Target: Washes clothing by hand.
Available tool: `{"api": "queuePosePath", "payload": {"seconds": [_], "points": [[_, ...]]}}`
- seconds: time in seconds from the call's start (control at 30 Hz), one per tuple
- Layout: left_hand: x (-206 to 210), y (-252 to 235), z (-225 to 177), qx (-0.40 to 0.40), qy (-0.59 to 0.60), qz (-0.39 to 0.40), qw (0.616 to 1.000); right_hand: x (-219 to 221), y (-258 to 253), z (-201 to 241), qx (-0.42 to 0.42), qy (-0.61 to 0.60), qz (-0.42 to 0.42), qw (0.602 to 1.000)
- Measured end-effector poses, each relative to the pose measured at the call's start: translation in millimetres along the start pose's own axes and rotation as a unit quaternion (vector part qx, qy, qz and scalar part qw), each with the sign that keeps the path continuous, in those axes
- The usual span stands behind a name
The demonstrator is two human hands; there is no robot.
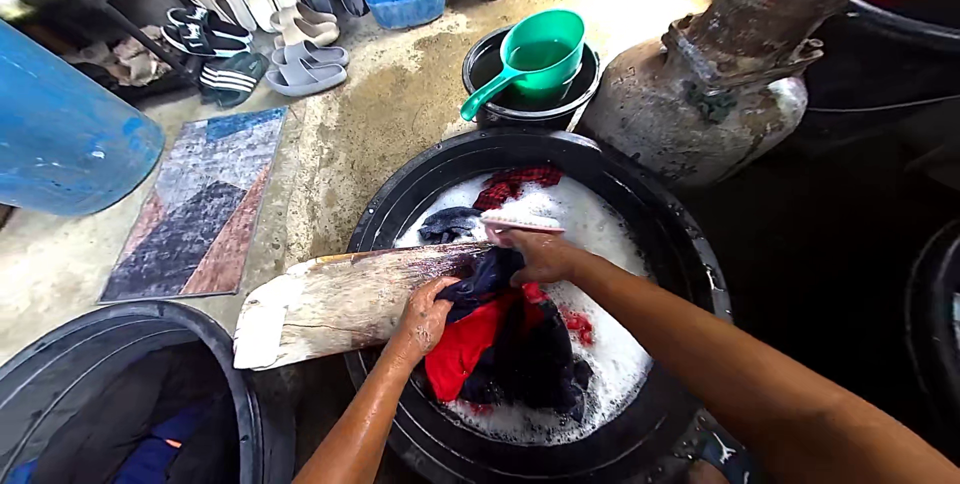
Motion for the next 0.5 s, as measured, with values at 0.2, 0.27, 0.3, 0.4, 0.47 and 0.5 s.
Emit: {"api": "queuePosePath", "payload": {"seconds": [0.2,0.27,0.3,0.4,0.47,0.5], "points": [[-32.6,22.0,-33.7,-0.061,0.269,-0.023,0.961,5.6,21.1,69.6,-0.085,-0.295,-0.091,0.947],[-38.2,20.1,-18.1,-0.103,0.219,-0.058,0.969,-4.5,35.1,82.6,-0.071,-0.393,-0.185,0.898],[-36.1,19.1,-8.6,-0.126,0.181,-0.071,0.973,-10.6,40.9,86.5,-0.063,-0.439,-0.219,0.869],[-15.4,27.1,1.7,-0.214,0.107,-0.052,0.970,-28.5,55.6,103.2,-0.013,-0.527,-0.305,0.793],[9.2,38.9,-4.7,-0.254,0.057,0.054,0.964,-36.0,65.7,114.2,0.010,-0.543,-0.339,0.768],[20.4,43.7,-9.1,-0.261,0.037,0.095,0.960,-38.7,71.6,120.5,0.012,-0.547,-0.350,0.760]]}}
Point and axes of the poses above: each hand's wrist, its own y-axis away from the middle knuckle, its own x-axis out of the palm, z = x × y, the point moved 6 cm from there along -y, towards the middle knuckle, and after that the axes turned 15 degrees about -x, right-handed, at the moved point
